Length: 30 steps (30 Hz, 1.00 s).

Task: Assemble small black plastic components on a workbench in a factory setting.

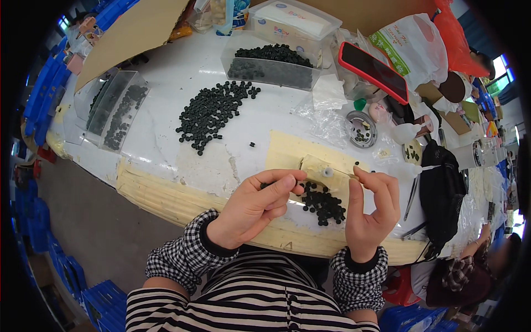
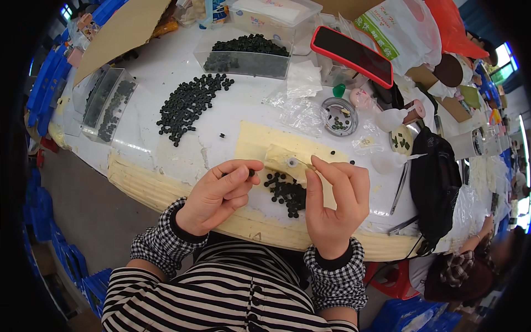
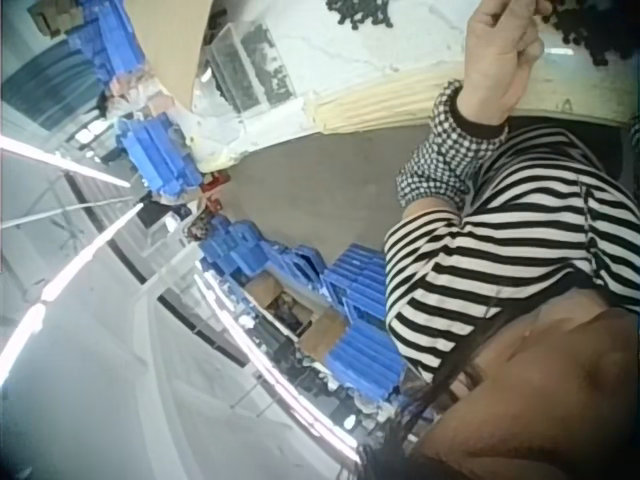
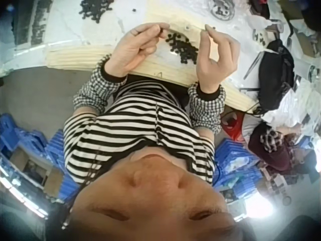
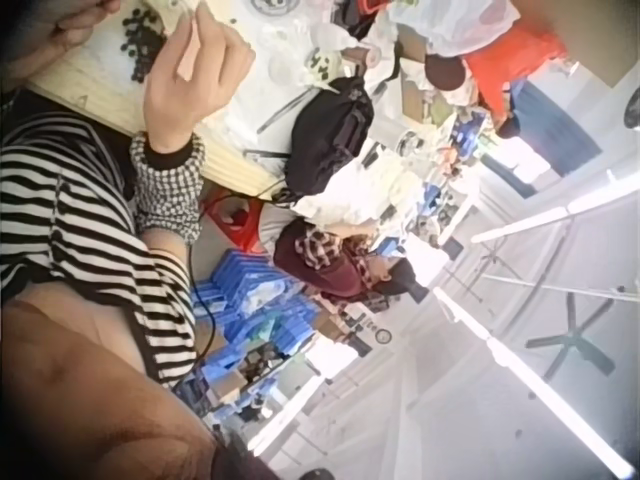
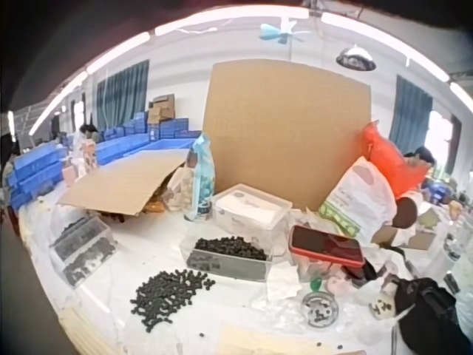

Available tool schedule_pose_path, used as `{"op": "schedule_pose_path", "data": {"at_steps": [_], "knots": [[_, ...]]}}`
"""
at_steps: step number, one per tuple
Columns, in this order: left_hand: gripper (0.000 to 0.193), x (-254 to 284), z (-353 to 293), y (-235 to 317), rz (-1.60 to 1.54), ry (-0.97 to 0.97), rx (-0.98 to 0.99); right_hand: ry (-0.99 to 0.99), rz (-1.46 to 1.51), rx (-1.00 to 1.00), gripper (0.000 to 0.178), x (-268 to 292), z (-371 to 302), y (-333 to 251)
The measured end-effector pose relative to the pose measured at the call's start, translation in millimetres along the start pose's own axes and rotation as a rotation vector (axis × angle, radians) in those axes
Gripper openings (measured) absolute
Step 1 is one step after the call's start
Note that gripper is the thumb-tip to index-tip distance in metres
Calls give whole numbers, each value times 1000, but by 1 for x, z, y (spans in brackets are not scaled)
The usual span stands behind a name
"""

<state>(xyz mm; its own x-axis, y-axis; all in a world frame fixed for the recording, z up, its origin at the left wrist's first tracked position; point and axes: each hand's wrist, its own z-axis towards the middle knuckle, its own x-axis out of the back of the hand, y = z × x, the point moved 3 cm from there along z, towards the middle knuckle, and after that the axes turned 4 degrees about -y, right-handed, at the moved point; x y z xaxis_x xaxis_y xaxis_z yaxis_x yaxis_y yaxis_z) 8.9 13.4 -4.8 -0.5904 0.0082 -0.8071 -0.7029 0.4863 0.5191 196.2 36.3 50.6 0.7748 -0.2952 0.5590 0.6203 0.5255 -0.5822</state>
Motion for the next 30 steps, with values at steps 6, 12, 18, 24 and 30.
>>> {"op": "schedule_pose_path", "data": {"at_steps": [6, 12, 18, 24, 30], "knots": [[26, -4, 0, -1, 6, -10, 43, -14, 357, -17, 14, 0, -7, -4], [25, -2, 0, -4, -23, -99, 85, -95, 604, -151, 10, -15, -16, -3], [24, -6, -1, -6, -6, -62, 35, -124, 841, -186, 11, -18, -16, -5], [22, -4, -1, -7, -6, -91, 46, -149, 943, -238, 12, -18, -16, -6], [24, -1, 0, -11, 8, -75, 44, -161, 904, -221, 10, -19, -16, -5]]}}
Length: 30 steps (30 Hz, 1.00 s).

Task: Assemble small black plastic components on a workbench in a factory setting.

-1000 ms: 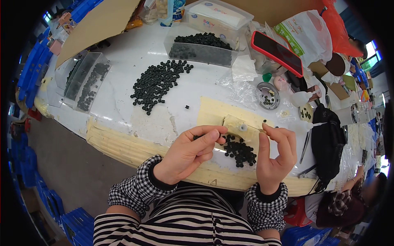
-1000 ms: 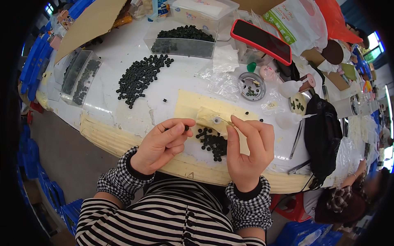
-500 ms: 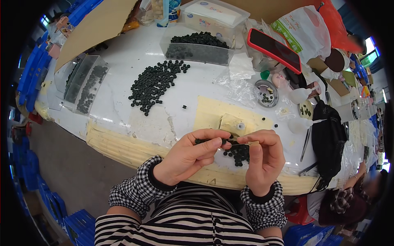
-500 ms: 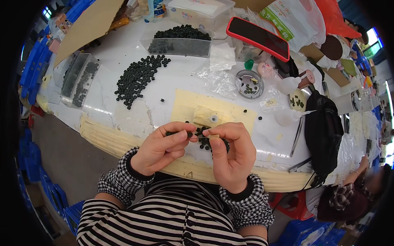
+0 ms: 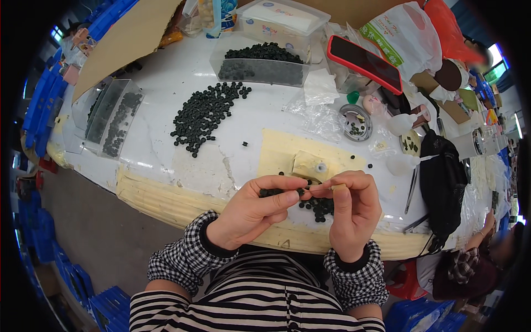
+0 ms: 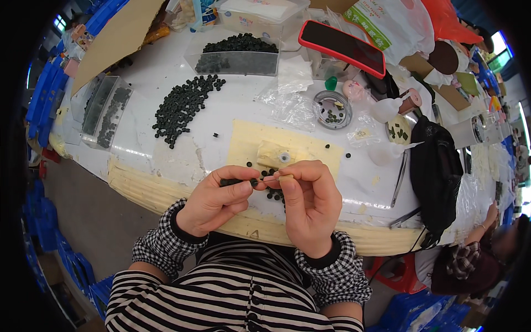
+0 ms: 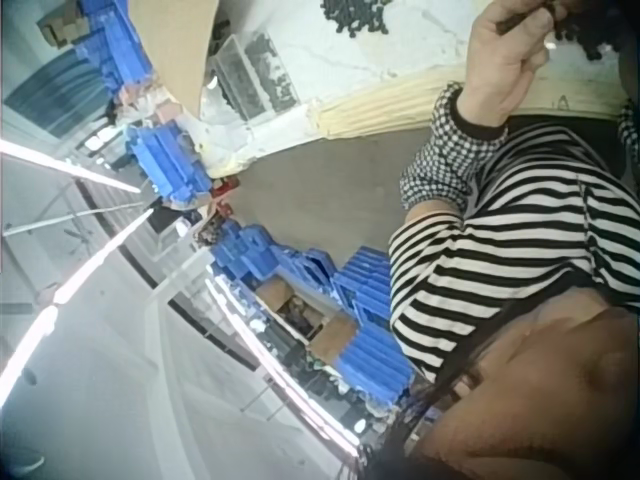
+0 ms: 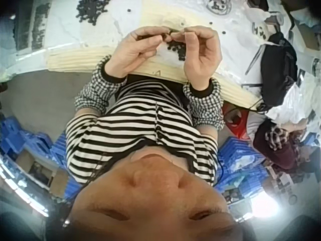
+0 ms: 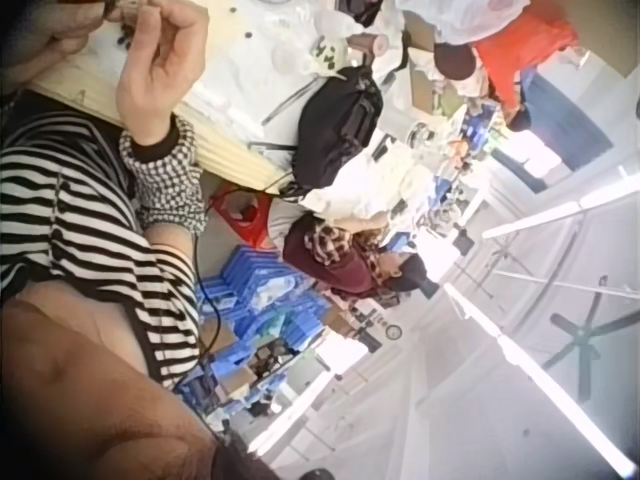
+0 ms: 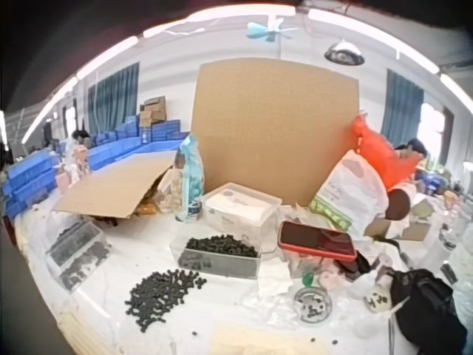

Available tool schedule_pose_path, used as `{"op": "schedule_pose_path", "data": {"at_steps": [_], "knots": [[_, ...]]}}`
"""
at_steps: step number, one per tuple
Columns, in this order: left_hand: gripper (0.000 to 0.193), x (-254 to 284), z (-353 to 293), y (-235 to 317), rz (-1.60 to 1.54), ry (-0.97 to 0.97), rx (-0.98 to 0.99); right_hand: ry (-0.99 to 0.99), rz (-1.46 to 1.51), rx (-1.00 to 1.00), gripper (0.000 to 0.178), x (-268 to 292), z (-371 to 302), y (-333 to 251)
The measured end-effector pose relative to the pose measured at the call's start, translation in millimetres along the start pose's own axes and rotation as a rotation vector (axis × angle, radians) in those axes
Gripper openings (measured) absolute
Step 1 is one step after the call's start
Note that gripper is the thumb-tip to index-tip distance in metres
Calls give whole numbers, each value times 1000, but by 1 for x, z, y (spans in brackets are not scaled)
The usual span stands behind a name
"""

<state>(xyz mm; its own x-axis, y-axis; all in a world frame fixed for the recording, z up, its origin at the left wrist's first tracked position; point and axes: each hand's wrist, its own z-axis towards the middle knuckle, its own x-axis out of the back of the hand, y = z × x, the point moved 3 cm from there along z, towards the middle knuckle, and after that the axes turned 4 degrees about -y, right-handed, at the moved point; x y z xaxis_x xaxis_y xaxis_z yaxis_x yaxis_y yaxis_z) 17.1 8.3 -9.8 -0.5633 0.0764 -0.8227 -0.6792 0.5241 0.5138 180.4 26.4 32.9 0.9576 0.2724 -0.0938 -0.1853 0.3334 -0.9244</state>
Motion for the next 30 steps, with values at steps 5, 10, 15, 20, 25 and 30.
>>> {"op": "schedule_pose_path", "data": {"at_steps": [5, 10, 15, 20, 25, 30], "knots": [[24, -1, 0, 0, 13, 21, 0, 2, -88, -2, 13, -3, 1, -2], [24, -1, 0, 0, 24, 29, -2, -13, -98, 0, 11, -2, 1, -1], [24, 0, 0, 1, 7, -5, -2, -24, -116, -2, 10, -2, 1, -2], [23, -4, -2, 4, 43, 40, 1, 102, -70, 8, 8, 1, 1, -2], [22, -4, -1, 7, 82, 43, -38, 222, -693, 218, 10, 15, 10, -7], [20, -5, -3, 10, 117, 3, -126, 110, -930, 232, 17, 10, 17, -3]]}}
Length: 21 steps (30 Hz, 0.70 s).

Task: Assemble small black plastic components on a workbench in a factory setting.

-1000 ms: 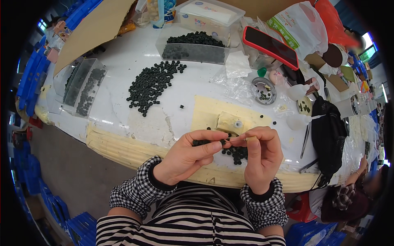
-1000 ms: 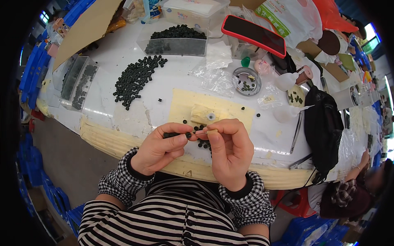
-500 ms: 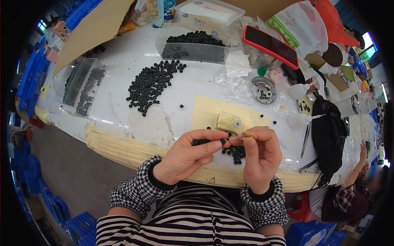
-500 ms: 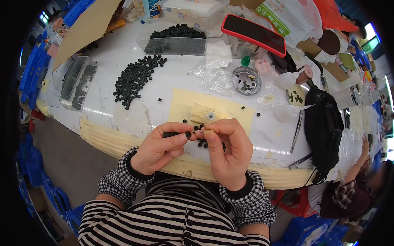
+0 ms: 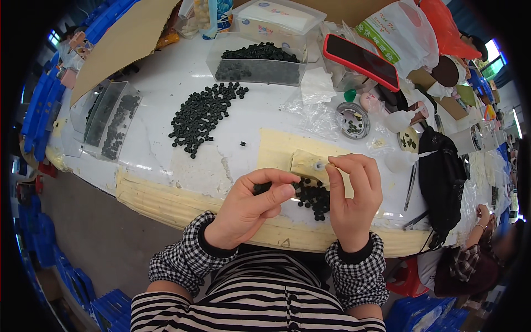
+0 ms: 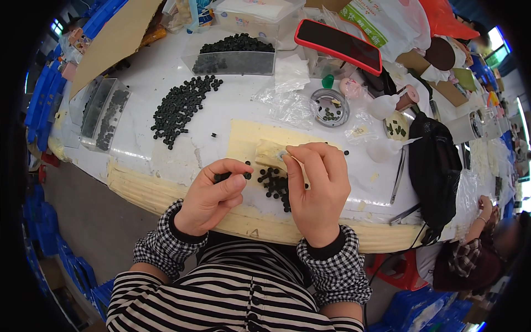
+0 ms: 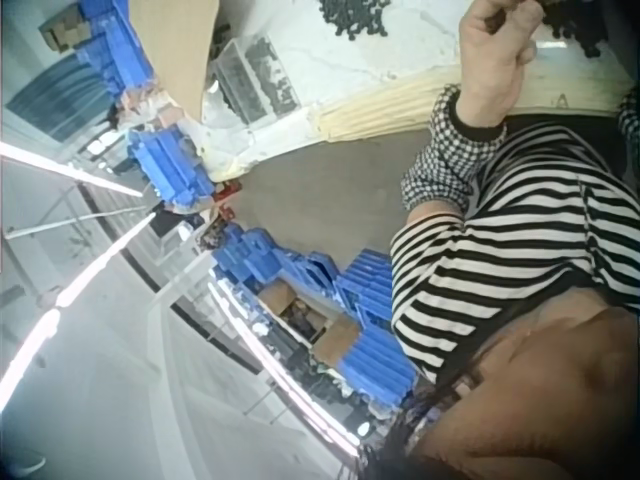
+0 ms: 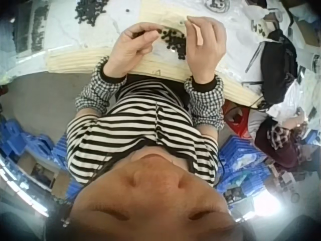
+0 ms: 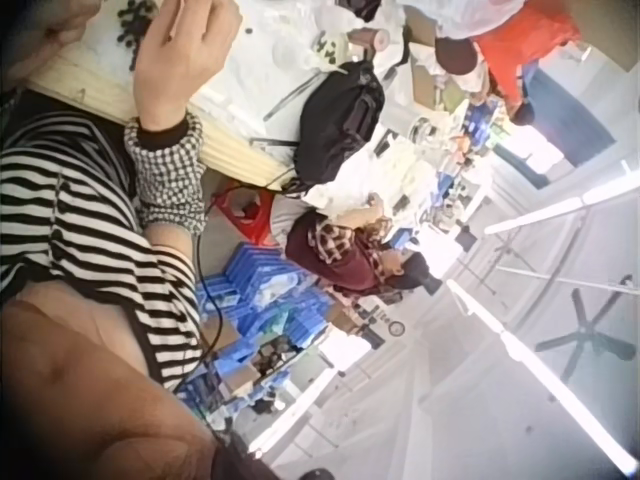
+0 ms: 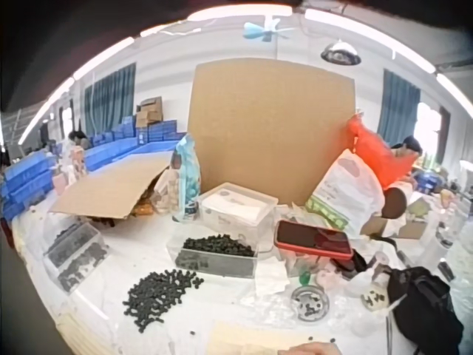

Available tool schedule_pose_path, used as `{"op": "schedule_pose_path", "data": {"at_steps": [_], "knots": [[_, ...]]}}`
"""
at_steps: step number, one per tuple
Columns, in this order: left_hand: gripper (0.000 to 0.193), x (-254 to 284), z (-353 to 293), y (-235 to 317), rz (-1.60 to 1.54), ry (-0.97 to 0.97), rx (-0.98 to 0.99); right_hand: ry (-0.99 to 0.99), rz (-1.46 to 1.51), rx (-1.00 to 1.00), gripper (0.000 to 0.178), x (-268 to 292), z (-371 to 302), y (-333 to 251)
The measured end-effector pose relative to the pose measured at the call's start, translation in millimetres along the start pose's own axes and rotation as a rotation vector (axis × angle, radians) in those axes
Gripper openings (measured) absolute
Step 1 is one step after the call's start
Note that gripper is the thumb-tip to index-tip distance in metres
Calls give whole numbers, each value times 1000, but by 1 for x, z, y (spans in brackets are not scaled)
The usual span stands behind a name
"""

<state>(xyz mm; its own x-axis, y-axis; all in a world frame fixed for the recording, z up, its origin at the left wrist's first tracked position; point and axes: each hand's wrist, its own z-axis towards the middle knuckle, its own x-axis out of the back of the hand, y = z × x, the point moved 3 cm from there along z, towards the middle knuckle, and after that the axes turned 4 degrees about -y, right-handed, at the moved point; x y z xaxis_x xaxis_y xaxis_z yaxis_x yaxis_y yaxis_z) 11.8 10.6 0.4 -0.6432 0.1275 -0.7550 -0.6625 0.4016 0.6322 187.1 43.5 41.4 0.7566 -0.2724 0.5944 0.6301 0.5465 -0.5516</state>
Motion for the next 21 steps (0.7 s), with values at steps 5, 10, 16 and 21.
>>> {"op": "schedule_pose_path", "data": {"at_steps": [5, 10, 16, 21], "knots": [[19, -2, -1, 10, 546, 116, -323, 7, -81, 33, 27, 0, -1, -6], [23, -5, -4, 21, 884, 141, -538, -90, 202, 56, 28, 5, -13, -20], [25, -5, -3, 19, 915, 123, -571, -198, 400, 4, 35, -6, -18, -19], [24, -5, -2, 18, 899, 131, -592, -223, 435, 24, 36, -8, -18, -19]]}}
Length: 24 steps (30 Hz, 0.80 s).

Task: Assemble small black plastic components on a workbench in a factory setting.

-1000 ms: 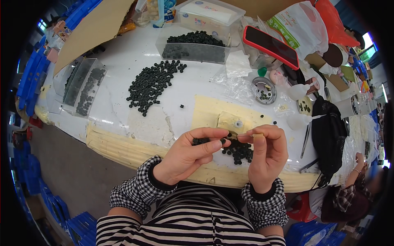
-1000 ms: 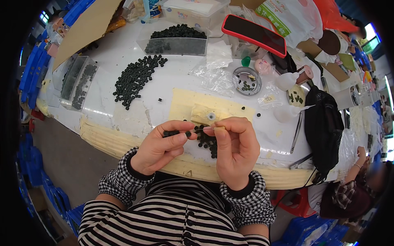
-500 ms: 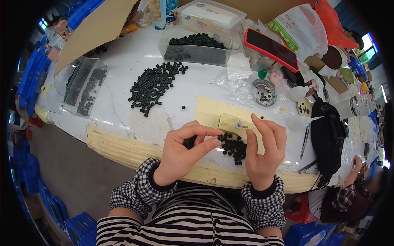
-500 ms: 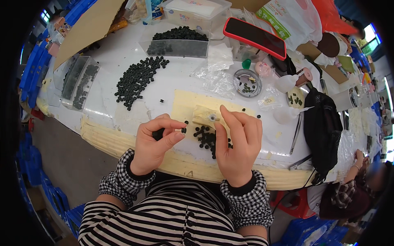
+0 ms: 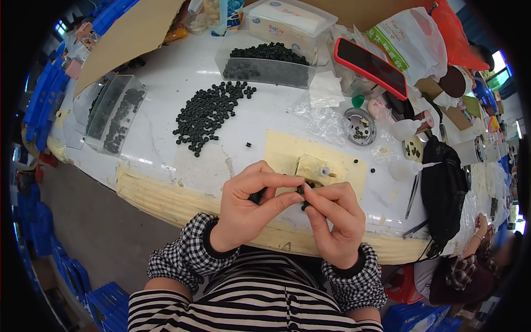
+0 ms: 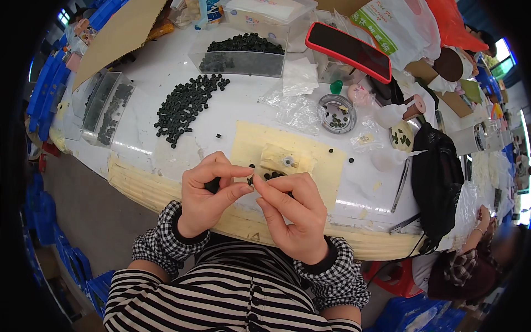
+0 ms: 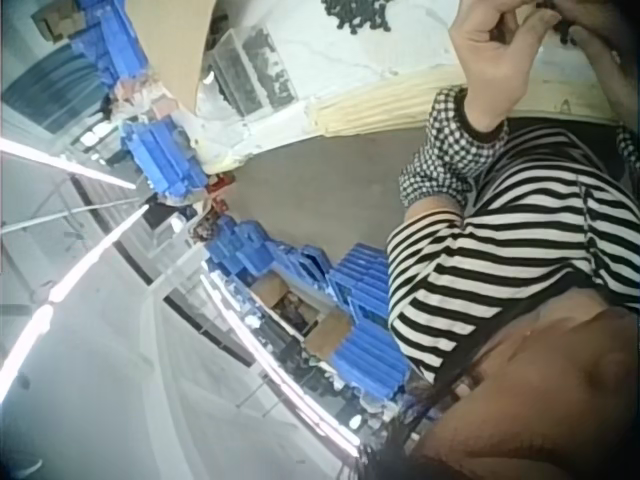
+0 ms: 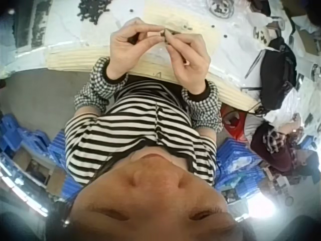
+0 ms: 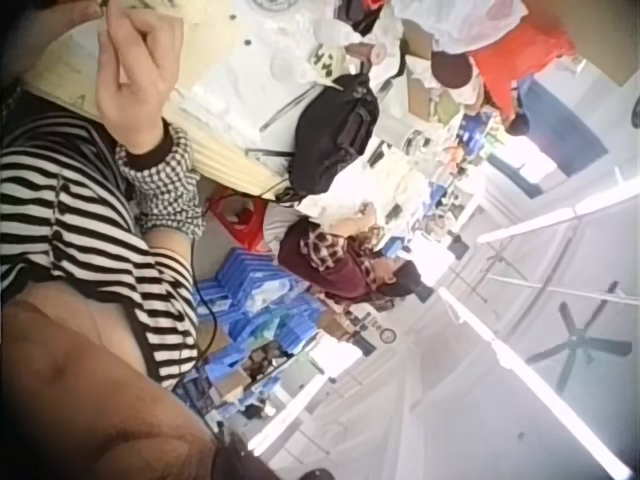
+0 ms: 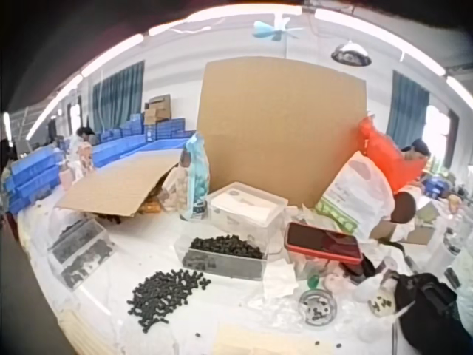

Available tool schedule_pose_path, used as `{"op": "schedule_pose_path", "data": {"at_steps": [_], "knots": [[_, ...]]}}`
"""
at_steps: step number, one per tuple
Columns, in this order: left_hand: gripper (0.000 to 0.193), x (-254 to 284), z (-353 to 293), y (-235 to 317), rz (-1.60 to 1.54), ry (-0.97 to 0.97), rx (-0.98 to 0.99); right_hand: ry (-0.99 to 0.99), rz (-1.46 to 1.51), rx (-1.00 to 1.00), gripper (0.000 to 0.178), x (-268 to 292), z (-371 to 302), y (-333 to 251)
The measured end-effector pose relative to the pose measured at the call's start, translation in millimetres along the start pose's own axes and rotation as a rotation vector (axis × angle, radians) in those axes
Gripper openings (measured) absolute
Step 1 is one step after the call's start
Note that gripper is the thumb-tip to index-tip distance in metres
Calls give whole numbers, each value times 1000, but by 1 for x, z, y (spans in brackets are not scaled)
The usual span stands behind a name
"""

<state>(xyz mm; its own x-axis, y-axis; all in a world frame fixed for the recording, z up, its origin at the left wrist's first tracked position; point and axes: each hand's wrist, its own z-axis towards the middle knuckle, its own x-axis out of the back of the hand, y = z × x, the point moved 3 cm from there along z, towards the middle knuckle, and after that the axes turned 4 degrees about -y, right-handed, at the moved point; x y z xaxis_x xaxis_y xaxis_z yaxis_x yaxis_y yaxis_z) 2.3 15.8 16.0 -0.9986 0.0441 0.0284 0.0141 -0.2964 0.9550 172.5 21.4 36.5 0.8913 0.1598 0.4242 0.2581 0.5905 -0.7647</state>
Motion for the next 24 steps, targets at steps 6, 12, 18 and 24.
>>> {"op": "schedule_pose_path", "data": {"at_steps": [6, 12, 18, 24], "knots": [[21, 2, -2, -1, -5, 12, -15, -12, 3, 3, 36, -1, -1, -1], [22, 1, -1, -1, -19, 35, -25, 2, -28, 30, 36, -1, 0, -2], [22, 1, -1, -1, -5, 33, -44, 9, -64, 64, 37, -1, 1, -3], [23, 2, -3, 1, 52, 37, -48, 1, -83, 78, 36, -1, 2, -4]]}}
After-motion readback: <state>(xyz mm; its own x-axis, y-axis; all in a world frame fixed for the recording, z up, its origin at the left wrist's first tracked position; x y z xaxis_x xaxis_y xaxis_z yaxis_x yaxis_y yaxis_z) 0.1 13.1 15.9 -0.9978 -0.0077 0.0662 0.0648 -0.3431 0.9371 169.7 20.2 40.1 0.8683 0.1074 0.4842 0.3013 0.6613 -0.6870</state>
